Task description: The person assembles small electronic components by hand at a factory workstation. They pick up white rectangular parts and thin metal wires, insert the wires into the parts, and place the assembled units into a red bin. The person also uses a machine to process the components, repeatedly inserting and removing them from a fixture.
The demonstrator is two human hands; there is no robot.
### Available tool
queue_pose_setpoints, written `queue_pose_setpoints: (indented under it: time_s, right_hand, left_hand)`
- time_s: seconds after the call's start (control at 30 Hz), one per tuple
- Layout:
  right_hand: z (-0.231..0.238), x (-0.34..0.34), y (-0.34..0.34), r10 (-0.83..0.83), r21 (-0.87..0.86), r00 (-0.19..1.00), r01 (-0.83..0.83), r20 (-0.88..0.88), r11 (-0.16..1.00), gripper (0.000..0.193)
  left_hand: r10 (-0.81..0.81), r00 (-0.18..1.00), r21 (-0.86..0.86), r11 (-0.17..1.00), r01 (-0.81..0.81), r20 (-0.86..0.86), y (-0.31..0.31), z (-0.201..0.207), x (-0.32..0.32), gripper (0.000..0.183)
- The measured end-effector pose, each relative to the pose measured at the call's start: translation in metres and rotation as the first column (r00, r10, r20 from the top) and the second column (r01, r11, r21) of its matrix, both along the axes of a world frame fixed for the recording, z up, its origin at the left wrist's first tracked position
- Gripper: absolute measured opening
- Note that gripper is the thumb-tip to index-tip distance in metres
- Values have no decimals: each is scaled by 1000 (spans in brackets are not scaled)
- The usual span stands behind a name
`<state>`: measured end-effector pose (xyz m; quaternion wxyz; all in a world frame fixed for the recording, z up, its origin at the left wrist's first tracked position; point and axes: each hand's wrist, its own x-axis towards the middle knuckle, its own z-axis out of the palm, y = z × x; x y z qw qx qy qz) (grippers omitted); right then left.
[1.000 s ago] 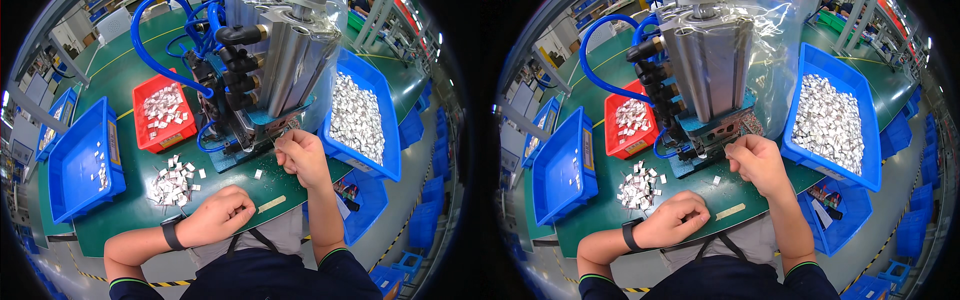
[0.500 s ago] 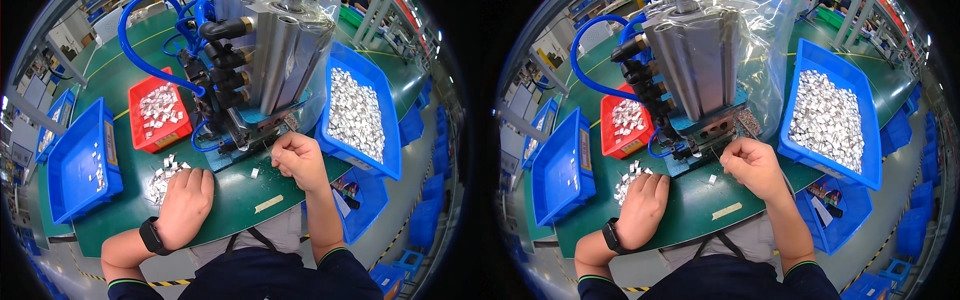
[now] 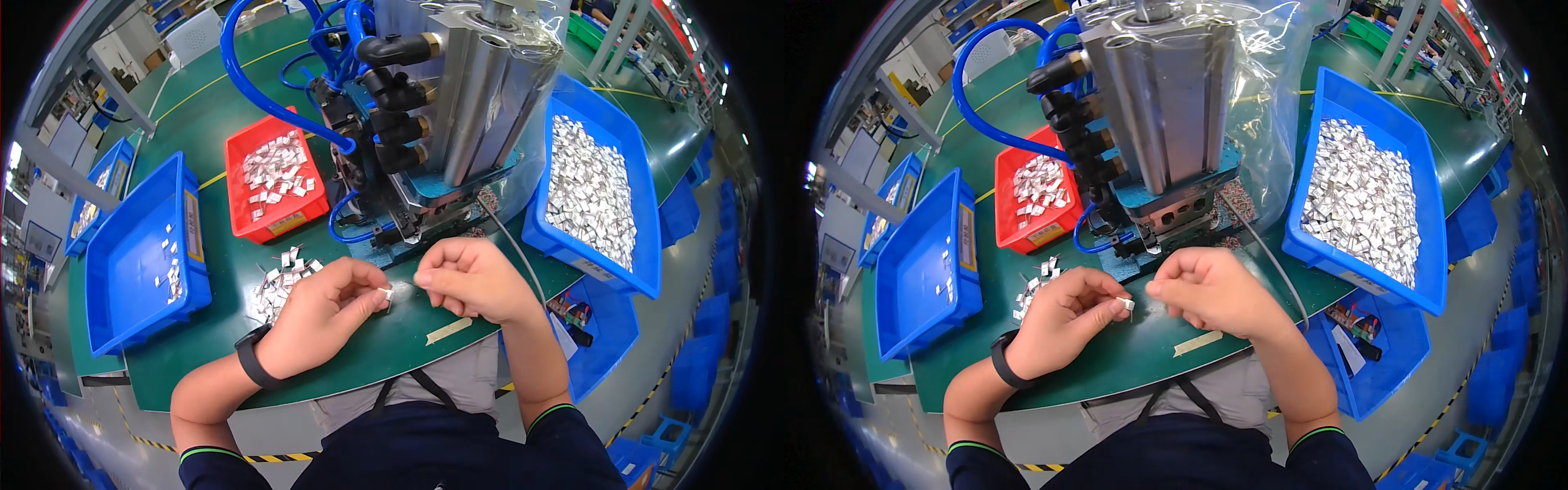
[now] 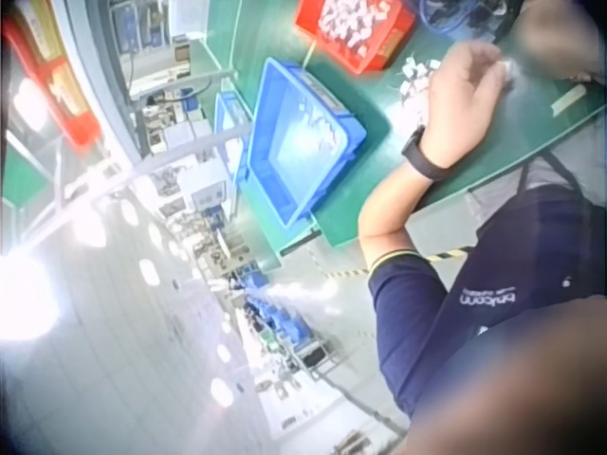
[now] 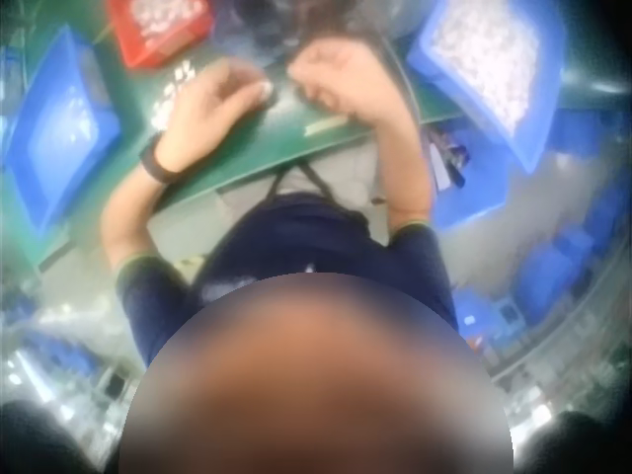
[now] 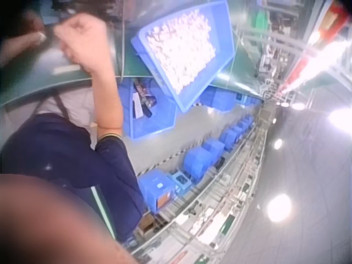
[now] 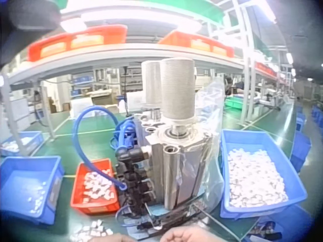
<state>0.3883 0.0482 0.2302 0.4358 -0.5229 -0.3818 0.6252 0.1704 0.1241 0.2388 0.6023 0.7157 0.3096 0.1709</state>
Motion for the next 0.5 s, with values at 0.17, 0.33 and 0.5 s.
queue_pose_setpoints:
  time_s: [0.17, 0.33, 0.5]
  right_hand:
    - [-7, -13, 6, 72, 52, 991, -79, 114, 996, 28]
    - [-6, -13, 6, 155, 86, 985, -162, 79, 983, 24]
    - [-15, -13, 3, 42, 214, 985, -77, 164, 974, 17]
  left_hand:
    - [38, 988, -156, 988, -15, 148, 0, -8, 3, 15]
    - [73, 969, -232, 972, -17, 237, -1, -15, 1, 19]
    - [71, 972, -248, 969, -14, 223, -6, -13, 4, 22]
